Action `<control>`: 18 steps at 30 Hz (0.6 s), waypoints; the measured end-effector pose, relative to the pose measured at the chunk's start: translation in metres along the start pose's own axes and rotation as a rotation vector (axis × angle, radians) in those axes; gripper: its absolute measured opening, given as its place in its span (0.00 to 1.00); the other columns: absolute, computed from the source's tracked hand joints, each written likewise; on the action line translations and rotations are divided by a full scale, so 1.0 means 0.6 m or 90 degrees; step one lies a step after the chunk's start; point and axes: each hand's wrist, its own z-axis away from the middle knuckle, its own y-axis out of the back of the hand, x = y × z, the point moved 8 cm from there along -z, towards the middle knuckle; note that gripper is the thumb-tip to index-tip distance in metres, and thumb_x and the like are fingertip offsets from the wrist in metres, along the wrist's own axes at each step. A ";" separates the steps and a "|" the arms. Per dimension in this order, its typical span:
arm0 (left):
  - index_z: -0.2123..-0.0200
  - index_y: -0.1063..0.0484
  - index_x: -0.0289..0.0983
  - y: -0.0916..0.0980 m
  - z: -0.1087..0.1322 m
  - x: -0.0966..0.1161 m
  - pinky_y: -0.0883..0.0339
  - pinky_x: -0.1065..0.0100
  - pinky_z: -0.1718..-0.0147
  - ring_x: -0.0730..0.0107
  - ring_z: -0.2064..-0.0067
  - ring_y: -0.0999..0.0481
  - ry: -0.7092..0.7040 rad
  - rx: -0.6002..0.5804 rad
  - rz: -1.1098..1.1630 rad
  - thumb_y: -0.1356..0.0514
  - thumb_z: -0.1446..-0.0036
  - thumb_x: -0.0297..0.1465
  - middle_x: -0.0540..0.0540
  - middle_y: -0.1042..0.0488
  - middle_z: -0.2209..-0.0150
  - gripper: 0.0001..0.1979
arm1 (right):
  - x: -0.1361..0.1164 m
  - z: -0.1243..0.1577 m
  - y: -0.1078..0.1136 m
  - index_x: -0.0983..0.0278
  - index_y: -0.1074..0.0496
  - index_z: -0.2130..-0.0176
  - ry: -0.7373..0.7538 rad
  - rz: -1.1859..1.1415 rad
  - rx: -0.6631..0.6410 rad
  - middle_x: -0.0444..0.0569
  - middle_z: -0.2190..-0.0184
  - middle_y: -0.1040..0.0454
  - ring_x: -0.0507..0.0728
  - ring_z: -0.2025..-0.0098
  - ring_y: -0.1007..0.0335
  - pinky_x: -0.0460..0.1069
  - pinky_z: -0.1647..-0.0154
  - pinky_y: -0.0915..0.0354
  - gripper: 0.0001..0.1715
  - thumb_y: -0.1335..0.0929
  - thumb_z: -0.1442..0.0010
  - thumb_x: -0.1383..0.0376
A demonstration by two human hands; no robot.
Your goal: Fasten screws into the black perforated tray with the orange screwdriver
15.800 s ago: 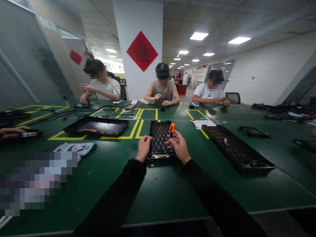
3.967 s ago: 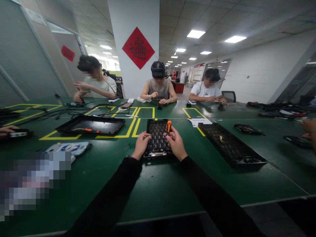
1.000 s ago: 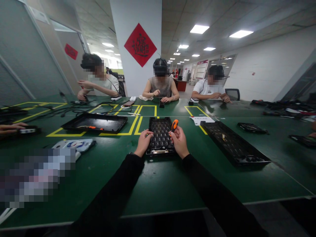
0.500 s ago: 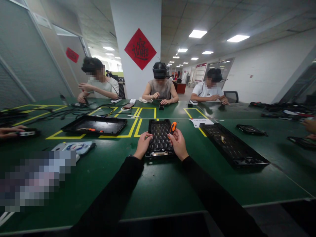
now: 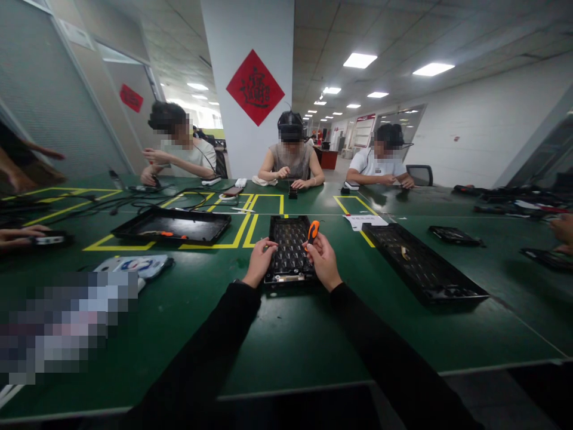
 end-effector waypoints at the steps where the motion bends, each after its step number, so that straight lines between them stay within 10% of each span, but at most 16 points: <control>1: 0.70 0.27 0.37 0.000 0.000 0.000 0.49 0.59 0.44 0.61 0.45 0.36 0.001 0.000 0.001 0.45 0.50 0.33 0.43 0.30 0.53 0.08 | -0.002 0.001 -0.001 0.63 0.38 0.49 0.002 0.000 -0.004 0.49 0.63 0.29 0.52 0.68 0.33 0.45 0.73 0.37 0.24 0.35 0.45 0.61; 18: 0.68 0.26 0.37 -0.002 -0.002 -0.008 0.50 0.59 0.43 0.61 0.45 0.37 0.008 -0.003 -0.007 0.45 0.49 0.33 0.43 0.32 0.51 0.09 | -0.006 0.002 -0.007 0.64 0.37 0.51 0.014 -0.012 -0.026 0.50 0.64 0.28 0.53 0.66 0.32 0.46 0.69 0.36 0.20 0.36 0.43 0.61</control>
